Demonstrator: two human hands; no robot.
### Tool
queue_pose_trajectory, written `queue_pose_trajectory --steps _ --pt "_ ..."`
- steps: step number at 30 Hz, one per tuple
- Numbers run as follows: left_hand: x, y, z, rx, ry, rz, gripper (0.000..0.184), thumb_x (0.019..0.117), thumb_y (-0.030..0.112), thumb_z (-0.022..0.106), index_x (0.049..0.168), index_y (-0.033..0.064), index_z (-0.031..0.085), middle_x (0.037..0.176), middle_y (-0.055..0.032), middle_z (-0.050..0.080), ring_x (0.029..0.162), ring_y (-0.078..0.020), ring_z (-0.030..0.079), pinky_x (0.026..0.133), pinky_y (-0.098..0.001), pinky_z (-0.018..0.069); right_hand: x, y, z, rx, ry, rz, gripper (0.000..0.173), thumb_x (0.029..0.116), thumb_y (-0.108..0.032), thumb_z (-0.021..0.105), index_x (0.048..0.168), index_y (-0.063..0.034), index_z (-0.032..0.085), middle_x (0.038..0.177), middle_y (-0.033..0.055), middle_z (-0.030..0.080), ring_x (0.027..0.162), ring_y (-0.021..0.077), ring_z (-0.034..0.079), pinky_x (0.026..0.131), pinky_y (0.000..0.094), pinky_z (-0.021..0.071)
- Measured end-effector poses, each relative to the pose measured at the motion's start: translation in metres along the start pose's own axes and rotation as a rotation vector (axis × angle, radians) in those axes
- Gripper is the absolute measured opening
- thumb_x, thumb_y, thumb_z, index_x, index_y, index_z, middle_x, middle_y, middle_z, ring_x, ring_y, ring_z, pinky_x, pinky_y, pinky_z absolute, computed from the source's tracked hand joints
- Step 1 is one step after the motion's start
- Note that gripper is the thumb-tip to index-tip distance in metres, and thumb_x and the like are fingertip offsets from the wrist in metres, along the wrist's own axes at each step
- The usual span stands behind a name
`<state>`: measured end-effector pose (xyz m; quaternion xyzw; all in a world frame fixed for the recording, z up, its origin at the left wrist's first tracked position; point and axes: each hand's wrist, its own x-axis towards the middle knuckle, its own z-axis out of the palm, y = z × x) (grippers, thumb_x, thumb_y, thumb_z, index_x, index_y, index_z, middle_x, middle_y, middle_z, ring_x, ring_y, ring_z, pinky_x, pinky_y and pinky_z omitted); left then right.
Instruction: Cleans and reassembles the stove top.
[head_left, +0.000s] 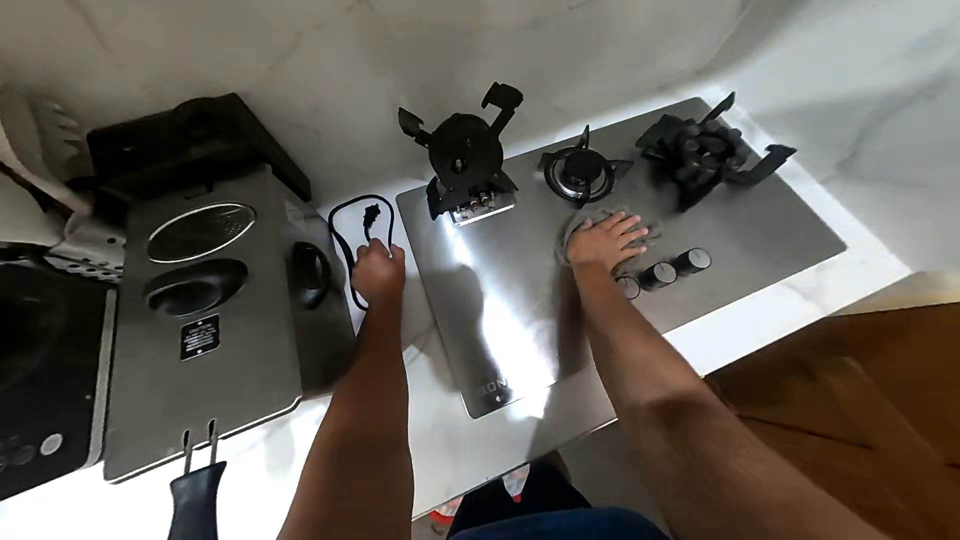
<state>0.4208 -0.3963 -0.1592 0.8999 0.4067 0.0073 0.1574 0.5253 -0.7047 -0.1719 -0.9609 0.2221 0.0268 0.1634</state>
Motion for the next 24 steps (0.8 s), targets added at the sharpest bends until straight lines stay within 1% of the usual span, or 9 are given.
queue_pose_trajectory --steps 3,6,7,9,10,12,15,19,24 --pt "0.000 -0.001 -0.001 -0.012 -0.017 0.011 0.041 0.1037 0.040 0.055 0.120 0.0041 0.067 0.130 -0.0256 0.063 0.113 -0.0465 0.065 0.088 -0.0682 0.0508 -0.083 0.009 0.008 -0.053 -0.159 -0.398 0.076 0.1091 -0.045 0.028 0.163 0.0031 0.005 0.171 0.0267 -0.006 0.157 0.0484 -0.009 0.119 0.0760 -0.0027" --pt "0.000 -0.003 -0.001 -0.063 0.001 0.041 0.039 0.1036 0.036 0.056 0.122 0.0042 0.067 0.131 -0.0265 0.062 0.113 -0.0474 0.064 0.089 -0.0677 0.0509 -0.190 0.011 0.023 0.001 -0.318 -0.878 0.072 0.1061 -0.045 0.042 0.163 -0.0028 0.026 0.171 0.0222 0.014 0.158 0.0466 0.002 0.121 0.0737 0.0038" --pt "-0.001 -0.004 -0.002 -0.085 0.014 0.061 0.039 0.1035 0.034 0.057 0.127 0.0049 0.066 0.134 -0.0280 0.059 0.114 -0.0484 0.063 0.090 -0.0675 0.0509 -0.216 0.013 0.022 -0.005 -0.412 -1.036 0.069 0.1070 -0.043 0.042 0.163 -0.0058 0.026 0.171 0.0186 0.016 0.159 0.0439 0.005 0.122 0.0720 0.0060" --pt "-0.002 -0.006 -0.004 -0.094 0.020 0.097 0.041 0.1031 0.032 0.059 0.136 0.0079 0.061 0.142 -0.0298 0.052 0.118 -0.0492 0.061 0.092 -0.0670 0.0515 -0.239 0.024 0.013 -0.071 -0.640 -1.226 0.066 0.1084 -0.038 0.039 0.166 -0.0126 0.019 0.174 0.0122 0.006 0.160 0.0384 0.000 0.124 0.0686 0.0037" --pt "-0.002 -0.006 -0.005 -0.092 0.018 0.113 0.041 0.1027 0.032 0.060 0.137 0.0085 0.061 0.144 -0.0300 0.049 0.119 -0.0490 0.060 0.092 -0.0666 0.0517 -0.237 0.038 0.009 -0.061 -0.660 -1.248 0.065 0.1082 -0.037 0.042 0.166 -0.0154 0.022 0.174 0.0098 0.009 0.160 0.0362 0.003 0.125 0.0670 0.0062" --pt "-0.005 -0.006 -0.006 -0.076 0.017 0.131 0.038 0.1024 0.031 0.061 0.132 0.0066 0.064 0.144 -0.0303 0.049 0.119 -0.0492 0.059 0.091 -0.0661 0.0519 -0.217 0.079 0.009 0.015 -0.495 -1.165 0.063 0.1045 -0.043 0.049 0.162 -0.0187 0.036 0.171 0.0079 0.024 0.159 0.0357 0.015 0.123 0.0675 0.0148" --pt "-0.006 -0.006 -0.002 -0.050 0.030 0.117 0.039 0.1027 0.032 0.059 0.132 0.0064 0.064 0.144 -0.0290 0.050 0.121 -0.0469 0.060 0.092 -0.0629 0.0535 -0.157 0.114 0.006 -0.047 -0.216 -1.004 0.070 0.1038 -0.051 0.039 0.161 -0.0116 0.036 0.169 0.0144 0.028 0.157 0.0418 0.020 0.119 0.0722 0.0212" --pt "-0.009 -0.010 0.001 -0.096 0.018 0.089 0.038 0.1023 0.029 0.059 0.134 0.0076 0.063 0.143 -0.0271 0.052 0.123 -0.0444 0.059 0.095 -0.0610 0.0533 -0.086 0.057 -0.006 -0.143 -0.277 -0.742 0.069 0.1091 -0.046 0.031 0.164 -0.0064 0.021 0.172 0.0188 0.012 0.159 0.0422 0.005 0.124 0.0688 0.0055" --pt "-0.005 -0.010 0.000 -0.084 0.026 0.074 0.034 0.1041 0.025 0.055 0.131 0.0068 0.065 0.133 -0.0235 0.061 0.119 -0.0409 0.063 0.095 -0.0591 0.0530 -0.061 -0.051 0.019 -0.102 -0.302 -0.628 0.075 0.1093 -0.045 0.034 0.165 -0.0016 0.009 0.172 0.0214 -0.002 0.159 0.0421 -0.006 0.123 0.0695 0.0000"
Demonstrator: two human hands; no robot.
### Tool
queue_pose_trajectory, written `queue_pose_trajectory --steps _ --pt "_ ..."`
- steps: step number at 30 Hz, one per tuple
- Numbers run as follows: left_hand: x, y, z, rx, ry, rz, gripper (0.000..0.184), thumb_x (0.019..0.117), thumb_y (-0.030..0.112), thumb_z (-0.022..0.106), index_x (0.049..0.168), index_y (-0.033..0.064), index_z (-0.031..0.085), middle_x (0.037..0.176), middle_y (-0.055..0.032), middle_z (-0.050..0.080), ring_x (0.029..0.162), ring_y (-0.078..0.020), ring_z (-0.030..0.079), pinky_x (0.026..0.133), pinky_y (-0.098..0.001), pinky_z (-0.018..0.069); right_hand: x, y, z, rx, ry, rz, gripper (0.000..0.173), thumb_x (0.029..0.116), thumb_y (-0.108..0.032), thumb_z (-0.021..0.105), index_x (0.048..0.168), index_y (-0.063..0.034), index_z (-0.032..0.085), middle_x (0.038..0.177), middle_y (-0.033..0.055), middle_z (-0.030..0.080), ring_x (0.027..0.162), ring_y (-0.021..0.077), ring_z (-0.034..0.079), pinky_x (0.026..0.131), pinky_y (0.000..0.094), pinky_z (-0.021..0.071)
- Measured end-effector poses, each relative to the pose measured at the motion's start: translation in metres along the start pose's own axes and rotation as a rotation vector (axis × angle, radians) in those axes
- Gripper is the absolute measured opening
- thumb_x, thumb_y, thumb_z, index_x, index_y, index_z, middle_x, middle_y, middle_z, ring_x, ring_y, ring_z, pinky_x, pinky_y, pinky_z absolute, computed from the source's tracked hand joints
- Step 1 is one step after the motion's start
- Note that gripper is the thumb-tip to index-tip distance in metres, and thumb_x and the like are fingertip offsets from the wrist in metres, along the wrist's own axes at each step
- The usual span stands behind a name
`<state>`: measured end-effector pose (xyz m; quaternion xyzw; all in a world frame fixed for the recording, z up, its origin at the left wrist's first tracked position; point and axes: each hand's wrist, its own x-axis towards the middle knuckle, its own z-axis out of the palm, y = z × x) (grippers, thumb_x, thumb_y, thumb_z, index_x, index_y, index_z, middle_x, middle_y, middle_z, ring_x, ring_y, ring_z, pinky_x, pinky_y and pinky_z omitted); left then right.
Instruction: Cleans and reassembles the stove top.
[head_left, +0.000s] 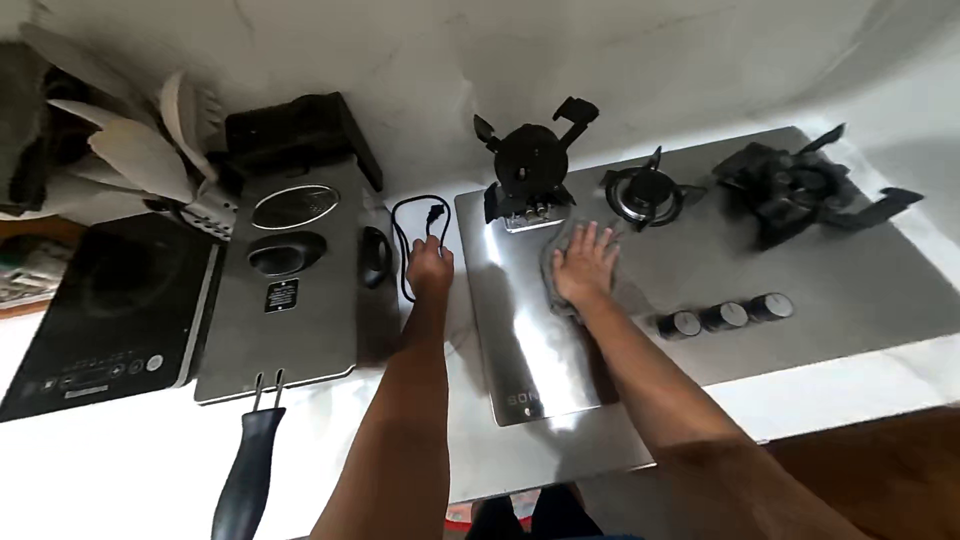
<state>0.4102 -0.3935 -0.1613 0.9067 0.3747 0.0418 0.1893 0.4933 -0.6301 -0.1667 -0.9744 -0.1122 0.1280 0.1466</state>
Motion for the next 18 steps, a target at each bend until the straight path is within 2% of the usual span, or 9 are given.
queue_pose_trajectory --steps 3,5,8,10,12,16,18 --pt "0.000 -0.002 0.000 -0.004 0.012 0.015 0.033 0.1051 0.024 0.053 0.130 0.0061 0.065 0.130 -0.0240 0.062 0.116 -0.0418 0.064 0.093 -0.0611 0.0529 -0.012 -0.052 0.024 0.016 -0.019 -0.212 0.076 0.1082 -0.044 0.039 0.164 -0.0001 0.014 0.172 0.0213 0.004 0.159 0.0424 -0.004 0.123 0.0700 0.0002" --pt "-0.001 -0.002 -0.001 -0.011 -0.006 0.000 0.033 0.1050 0.023 0.051 0.130 0.0069 0.065 0.131 -0.0237 0.063 0.115 -0.0420 0.065 0.092 -0.0618 0.0531 -0.038 -0.069 0.036 0.008 -0.064 -0.418 0.069 0.1083 -0.040 0.041 0.164 -0.0029 0.021 0.172 0.0181 0.011 0.160 0.0400 0.002 0.125 0.0674 0.0068" --pt "-0.001 0.000 -0.002 -0.037 -0.007 -0.046 0.033 0.1057 0.022 0.049 0.131 0.0074 0.065 0.131 -0.0238 0.063 0.114 -0.0432 0.066 0.092 -0.0627 0.0528 -0.083 -0.058 0.041 -0.052 -0.226 -0.771 0.057 0.1103 -0.034 0.032 0.164 -0.0155 0.027 0.173 0.0065 0.017 0.161 0.0295 0.007 0.127 0.0607 0.0111" --pt "0.000 0.000 -0.002 -0.065 0.037 -0.048 0.031 0.1056 0.020 0.050 0.129 0.0056 0.066 0.126 -0.0250 0.065 0.112 -0.0430 0.066 0.092 -0.0621 0.0527 -0.103 -0.034 0.042 -0.020 -0.266 -0.900 0.054 0.1103 -0.031 0.033 0.163 -0.0192 0.033 0.172 0.0006 0.023 0.160 0.0240 0.014 0.128 0.0564 0.0124" --pt "-0.001 -0.002 0.003 -0.113 0.095 -0.020 0.029 0.1052 0.016 0.050 0.124 0.0018 0.067 0.120 -0.0261 0.066 0.110 -0.0432 0.067 0.092 -0.0605 0.0530 -0.107 -0.017 0.043 0.031 -0.201 -0.889 0.053 0.1085 -0.030 0.040 0.160 -0.0191 0.040 0.170 0.0010 0.030 0.159 0.0245 0.020 0.127 0.0566 0.0182" --pt "-0.004 -0.007 0.009 -0.184 0.226 0.020 0.024 0.1036 0.012 0.054 0.113 -0.0027 0.070 0.108 -0.0262 0.069 0.100 -0.0426 0.070 0.087 -0.0589 0.0554 -0.066 -0.055 0.038 -0.055 -0.172 -0.729 0.058 0.1102 -0.036 0.031 0.163 -0.0130 0.031 0.172 0.0089 0.022 0.160 0.0312 0.014 0.126 0.0592 0.0154" --pt "-0.005 -0.007 0.005 -0.202 0.185 -0.009 0.024 0.1047 0.015 0.055 0.116 -0.0005 0.070 0.111 -0.0240 0.069 0.103 -0.0398 0.070 0.091 -0.0571 0.0554 -0.031 -0.085 0.043 -0.050 -0.165 -0.672 0.061 0.1101 -0.041 0.029 0.164 -0.0128 0.027 0.174 0.0082 0.014 0.161 0.0298 0.006 0.127 0.0587 0.0125"
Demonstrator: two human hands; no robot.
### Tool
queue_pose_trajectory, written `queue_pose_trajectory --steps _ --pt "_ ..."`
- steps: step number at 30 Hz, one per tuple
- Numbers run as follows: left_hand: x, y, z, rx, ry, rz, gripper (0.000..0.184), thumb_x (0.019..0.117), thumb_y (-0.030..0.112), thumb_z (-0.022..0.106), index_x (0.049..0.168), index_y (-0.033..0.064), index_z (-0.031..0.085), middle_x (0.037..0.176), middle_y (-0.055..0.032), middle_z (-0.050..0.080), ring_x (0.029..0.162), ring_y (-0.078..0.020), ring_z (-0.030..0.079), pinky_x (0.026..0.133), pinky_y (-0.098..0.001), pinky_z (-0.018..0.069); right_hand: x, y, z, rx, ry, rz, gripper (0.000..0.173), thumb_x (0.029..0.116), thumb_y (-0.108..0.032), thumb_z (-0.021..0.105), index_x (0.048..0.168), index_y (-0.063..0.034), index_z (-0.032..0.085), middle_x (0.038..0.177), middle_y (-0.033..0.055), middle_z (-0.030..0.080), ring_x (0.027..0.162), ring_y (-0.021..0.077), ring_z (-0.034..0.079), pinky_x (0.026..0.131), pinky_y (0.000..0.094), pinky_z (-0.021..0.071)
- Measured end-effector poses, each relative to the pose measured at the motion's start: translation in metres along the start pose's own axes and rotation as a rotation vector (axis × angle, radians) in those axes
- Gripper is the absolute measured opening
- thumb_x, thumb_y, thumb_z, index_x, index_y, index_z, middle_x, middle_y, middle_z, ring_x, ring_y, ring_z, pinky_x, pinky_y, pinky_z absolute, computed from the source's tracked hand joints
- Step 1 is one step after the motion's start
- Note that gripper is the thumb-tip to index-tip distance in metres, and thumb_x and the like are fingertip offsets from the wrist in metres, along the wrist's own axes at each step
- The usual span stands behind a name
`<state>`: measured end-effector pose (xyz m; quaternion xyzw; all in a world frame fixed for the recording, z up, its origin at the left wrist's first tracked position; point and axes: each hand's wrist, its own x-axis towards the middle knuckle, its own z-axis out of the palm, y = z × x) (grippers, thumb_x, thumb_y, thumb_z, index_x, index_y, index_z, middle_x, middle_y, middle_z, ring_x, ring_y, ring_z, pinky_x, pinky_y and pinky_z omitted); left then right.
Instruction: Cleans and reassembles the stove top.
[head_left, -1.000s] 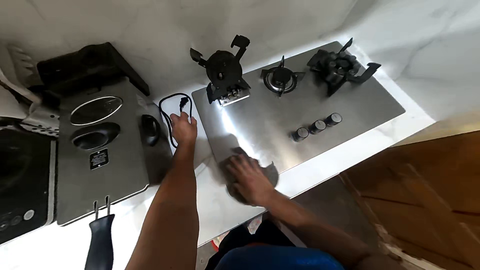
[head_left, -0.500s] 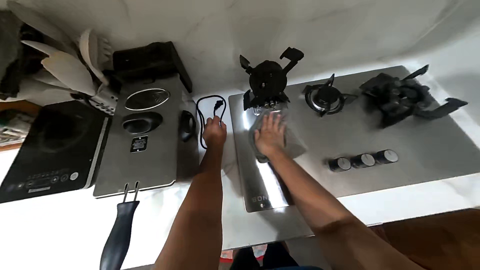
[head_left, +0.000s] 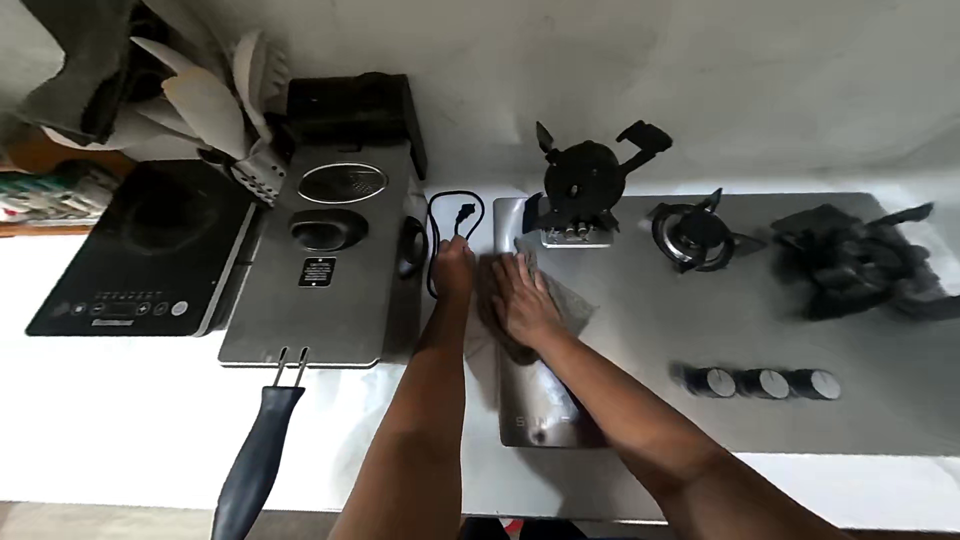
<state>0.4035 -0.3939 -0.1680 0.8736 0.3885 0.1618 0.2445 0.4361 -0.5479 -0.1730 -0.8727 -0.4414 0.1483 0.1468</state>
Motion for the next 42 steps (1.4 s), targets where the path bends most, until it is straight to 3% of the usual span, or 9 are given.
queue_pose_trajectory --steps 2,7,13,19,24,27,32,37,42 --pt "0.002 0.002 -0.003 0.010 -0.069 -0.048 0.026 0.1061 0.019 0.055 0.119 0.0027 0.070 0.117 -0.0219 0.069 0.109 -0.0383 0.068 0.095 -0.0563 0.0541 0.040 -0.003 -0.003 0.004 -0.004 0.019 0.063 0.1095 -0.039 0.034 0.165 -0.0112 0.022 0.174 0.0076 0.008 0.161 0.0296 0.001 0.127 0.0595 0.0093" --pt "0.007 0.003 -0.002 0.024 -0.124 -0.112 0.027 0.1044 0.021 0.056 0.121 0.0055 0.070 0.118 -0.0197 0.069 0.111 -0.0356 0.067 0.097 -0.0547 0.0534 0.108 -0.004 -0.019 -0.024 0.081 0.050 0.060 0.1080 -0.027 0.040 0.163 -0.0067 0.026 0.172 0.0137 0.017 0.160 0.0357 0.010 0.126 0.0607 0.0133" --pt "0.008 -0.009 0.005 -0.092 0.098 -0.048 0.019 0.0983 0.013 0.064 0.108 0.0002 0.073 0.108 -0.0201 0.073 0.102 -0.0340 0.071 0.093 -0.0510 0.0560 0.127 -0.004 -0.029 -0.096 0.014 0.032 0.064 0.1071 -0.032 0.044 0.163 -0.0046 0.027 0.172 0.0163 0.018 0.160 0.0378 0.007 0.125 0.0639 0.0113" --pt "0.011 0.006 -0.019 -0.024 -0.154 -0.145 0.025 0.1030 0.015 0.055 0.121 0.0024 0.067 0.124 -0.0215 0.067 0.116 -0.0372 0.066 0.098 -0.0558 0.0519 -0.045 -0.040 0.030 -0.016 0.001 -0.294 0.062 0.1083 -0.041 0.034 0.159 -0.0070 0.037 0.168 0.0144 0.031 0.158 0.0338 0.020 0.127 0.0607 0.0118" --pt "0.012 -0.003 -0.017 0.088 -0.231 0.024 0.034 0.1075 0.018 0.047 0.134 0.0020 0.063 0.132 -0.0302 0.061 0.118 -0.0477 0.063 0.097 -0.0639 0.0511 -0.208 -0.050 0.070 0.080 -0.028 -0.383 0.053 0.1043 -0.029 0.053 0.155 -0.0148 0.047 0.165 0.0043 0.039 0.155 0.0263 0.031 0.124 0.0588 0.0257" --pt "0.001 -0.005 -0.013 0.107 -0.234 0.145 0.032 0.1054 0.017 0.052 0.131 0.0021 0.065 0.136 -0.0331 0.054 0.118 -0.0500 0.061 0.096 -0.0653 0.0516 -0.246 0.003 0.056 0.047 0.158 -0.165 0.053 0.1034 -0.033 0.054 0.154 -0.0159 0.050 0.162 0.0057 0.044 0.151 0.0316 0.038 0.118 0.0644 0.0330" --pt "-0.026 0.007 -0.013 0.146 -0.206 0.195 0.032 0.1001 0.015 0.061 0.128 -0.0004 0.067 0.139 -0.0387 0.049 0.128 -0.0556 0.051 0.100 -0.0695 0.0456 -0.310 0.144 0.025 -0.044 0.284 0.130 0.058 0.1088 -0.043 0.033 0.159 -0.0140 0.041 0.166 0.0086 0.036 0.155 0.0340 0.029 0.121 0.0696 0.0234" --pt "-0.043 0.022 -0.017 0.119 -0.157 0.163 0.030 0.0949 0.010 0.064 0.123 0.0037 0.072 0.141 -0.0337 0.050 0.131 -0.0517 0.049 0.103 -0.0678 0.0431 -0.365 0.250 0.003 -0.134 0.461 0.286 0.071 0.1074 -0.051 0.018 0.158 -0.0063 0.039 0.165 0.0181 0.035 0.154 0.0426 0.029 0.119 0.0707 0.0237" --pt "-0.017 0.093 -0.057 -0.082 -0.082 0.161 0.036 0.1065 0.021 0.052 0.130 -0.0030 0.065 0.135 -0.0303 0.059 0.130 -0.0438 0.056 0.112 -0.0567 0.0429 -0.402 0.345 -0.030 -0.107 0.498 0.478 0.076 0.1013 -0.049 0.021 0.161 -0.0014 0.030 0.168 0.0236 0.025 0.156 0.0452 0.018 0.122 0.0686 0.0170"
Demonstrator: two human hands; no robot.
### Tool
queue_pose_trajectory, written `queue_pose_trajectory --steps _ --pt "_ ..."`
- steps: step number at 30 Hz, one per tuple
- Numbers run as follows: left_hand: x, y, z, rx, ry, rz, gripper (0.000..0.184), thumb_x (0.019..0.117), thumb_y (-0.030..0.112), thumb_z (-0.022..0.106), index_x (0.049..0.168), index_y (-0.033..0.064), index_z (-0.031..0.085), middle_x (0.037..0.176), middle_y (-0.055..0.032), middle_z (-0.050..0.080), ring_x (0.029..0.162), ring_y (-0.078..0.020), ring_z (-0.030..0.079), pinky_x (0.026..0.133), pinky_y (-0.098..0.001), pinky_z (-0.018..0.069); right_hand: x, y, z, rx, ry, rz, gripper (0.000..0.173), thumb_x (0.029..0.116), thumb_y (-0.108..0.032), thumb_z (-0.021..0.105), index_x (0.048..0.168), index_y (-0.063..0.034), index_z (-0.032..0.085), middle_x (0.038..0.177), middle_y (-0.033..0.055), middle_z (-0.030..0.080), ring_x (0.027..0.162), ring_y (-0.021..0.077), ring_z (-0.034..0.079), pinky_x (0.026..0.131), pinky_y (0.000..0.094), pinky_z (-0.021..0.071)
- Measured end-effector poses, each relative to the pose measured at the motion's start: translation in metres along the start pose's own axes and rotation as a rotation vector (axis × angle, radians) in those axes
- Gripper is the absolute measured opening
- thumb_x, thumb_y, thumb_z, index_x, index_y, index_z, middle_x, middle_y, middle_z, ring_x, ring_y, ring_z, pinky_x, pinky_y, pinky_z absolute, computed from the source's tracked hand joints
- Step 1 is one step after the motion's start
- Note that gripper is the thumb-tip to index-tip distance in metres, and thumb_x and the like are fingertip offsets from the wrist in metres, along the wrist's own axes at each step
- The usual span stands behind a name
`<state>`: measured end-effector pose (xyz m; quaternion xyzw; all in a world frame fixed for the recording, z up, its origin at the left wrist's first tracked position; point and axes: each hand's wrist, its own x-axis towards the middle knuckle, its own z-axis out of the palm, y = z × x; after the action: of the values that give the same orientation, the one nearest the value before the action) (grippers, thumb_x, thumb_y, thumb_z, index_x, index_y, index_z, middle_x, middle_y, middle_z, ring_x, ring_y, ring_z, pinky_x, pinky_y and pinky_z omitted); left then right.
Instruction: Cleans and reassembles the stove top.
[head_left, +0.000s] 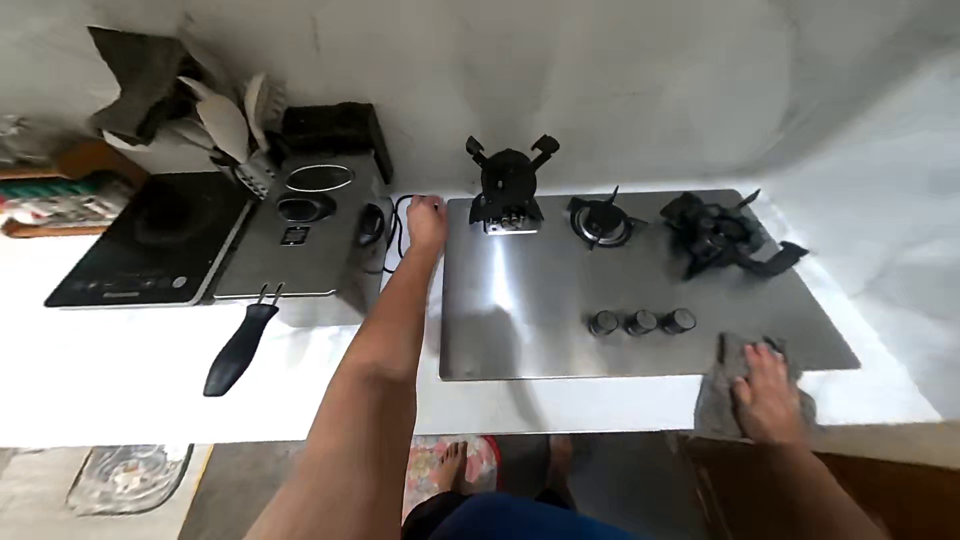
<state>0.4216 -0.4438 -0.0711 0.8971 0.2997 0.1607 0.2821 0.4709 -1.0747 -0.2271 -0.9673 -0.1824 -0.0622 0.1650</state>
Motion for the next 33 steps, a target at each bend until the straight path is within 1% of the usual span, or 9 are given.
queue_pose_trajectory --steps 6,9,12,17,21,23,26,30,33 --pt "0.067 0.116 -0.018 -0.107 0.026 -0.169 0.053 0.1124 0.036 0.036 0.128 -0.0081 0.062 0.137 -0.0301 0.058 0.133 -0.0419 0.054 0.111 -0.0590 0.0409 0.012 0.072 -0.007 0.010 0.139 0.193 0.066 0.1015 -0.036 0.029 0.159 -0.0038 0.036 0.167 0.0201 0.029 0.157 0.0398 0.022 0.121 0.0712 0.0125" --pt "0.081 0.139 -0.005 -0.010 0.031 -0.314 0.042 0.1057 0.028 0.054 0.118 -0.0109 0.064 0.134 -0.0305 0.059 0.129 -0.0414 0.057 0.107 -0.0576 0.0455 0.009 0.069 -0.014 -0.049 0.166 0.332 0.056 0.1006 -0.018 0.040 0.154 -0.0011 0.043 0.161 0.0256 0.038 0.148 0.0479 0.036 0.113 0.0724 0.0293" --pt "0.075 0.139 0.006 0.003 0.106 -0.353 0.032 0.1006 0.018 0.060 0.120 -0.0069 0.066 0.134 -0.0278 0.061 0.129 -0.0402 0.058 0.107 -0.0572 0.0460 0.009 0.048 -0.038 -0.064 0.050 0.212 0.038 0.0955 -0.002 0.054 0.130 0.0123 0.058 0.129 0.0426 0.054 0.121 0.0619 0.053 0.096 0.0719 0.0454" --pt "0.058 0.135 -0.006 0.005 0.077 -0.314 0.035 0.0972 0.013 0.062 0.128 -0.0032 0.066 0.134 -0.0274 0.061 0.129 -0.0415 0.057 0.108 -0.0600 0.0439 0.045 0.025 -0.085 0.313 -0.227 0.205 0.032 0.0969 0.000 0.055 0.127 0.0095 0.060 0.110 0.0370 0.066 0.102 0.0529 0.066 0.086 0.0721 0.0487" --pt "0.022 0.109 -0.013 -0.092 0.059 -0.284 0.027 0.0930 0.011 0.068 0.116 -0.0030 0.071 0.116 -0.0262 0.069 0.110 -0.0403 0.066 0.097 -0.0615 0.0498 0.108 -0.060 -0.131 0.592 -0.081 0.029 0.038 0.0914 -0.005 0.051 0.126 0.0076 0.060 0.110 0.0239 0.068 0.096 0.0223 0.067 0.084 0.0439 0.0554" --pt "-0.006 0.098 -0.013 -0.153 0.047 -0.287 0.026 0.0924 0.010 0.072 0.114 -0.0048 0.070 0.111 -0.0249 0.070 0.103 -0.0373 0.068 0.095 -0.0580 0.0527 0.140 -0.116 -0.137 0.671 -0.073 -0.078 0.037 0.0934 -0.002 0.052 0.127 0.0098 0.059 0.114 0.0249 0.067 0.101 0.0192 0.066 0.088 0.0382 0.0549" --pt "-0.053 0.085 -0.003 -0.156 0.073 -0.267 0.026 0.0947 0.011 0.070 0.113 -0.0070 0.069 0.107 -0.0262 0.070 0.100 -0.0383 0.068 0.094 -0.0587 0.0525 0.183 -0.184 -0.112 0.641 -0.367 -0.199 0.035 0.0987 -0.002 0.060 0.133 0.0035 0.060 0.128 0.0249 0.064 0.116 0.0330 0.065 0.099 0.0536 0.0517" --pt "-0.092 0.056 0.031 -0.143 0.151 -0.216 0.023 0.0969 0.010 0.069 0.110 -0.0078 0.070 0.101 -0.0237 0.072 0.094 -0.0347 0.070 0.090 -0.0544 0.0544 0.213 -0.238 -0.021 0.311 -0.857 -0.656 0.026 0.0989 -0.012 0.067 0.124 -0.0097 0.074 0.136 0.0164 0.064 0.130 0.0353 0.056 0.112 0.0555 0.0422" --pt "-0.111 0.035 0.052 -0.140 0.173 -0.193 0.024 0.0977 0.009 0.068 0.110 -0.0107 0.068 0.100 -0.0255 0.070 0.094 -0.0361 0.069 0.091 -0.0545 0.0542 0.216 -0.238 0.019 0.173 -0.999 -0.715 0.031 0.0949 -0.003 0.066 0.125 -0.0089 0.073 0.139 0.0182 0.059 0.135 0.0406 0.049 0.114 0.0589 0.0381"
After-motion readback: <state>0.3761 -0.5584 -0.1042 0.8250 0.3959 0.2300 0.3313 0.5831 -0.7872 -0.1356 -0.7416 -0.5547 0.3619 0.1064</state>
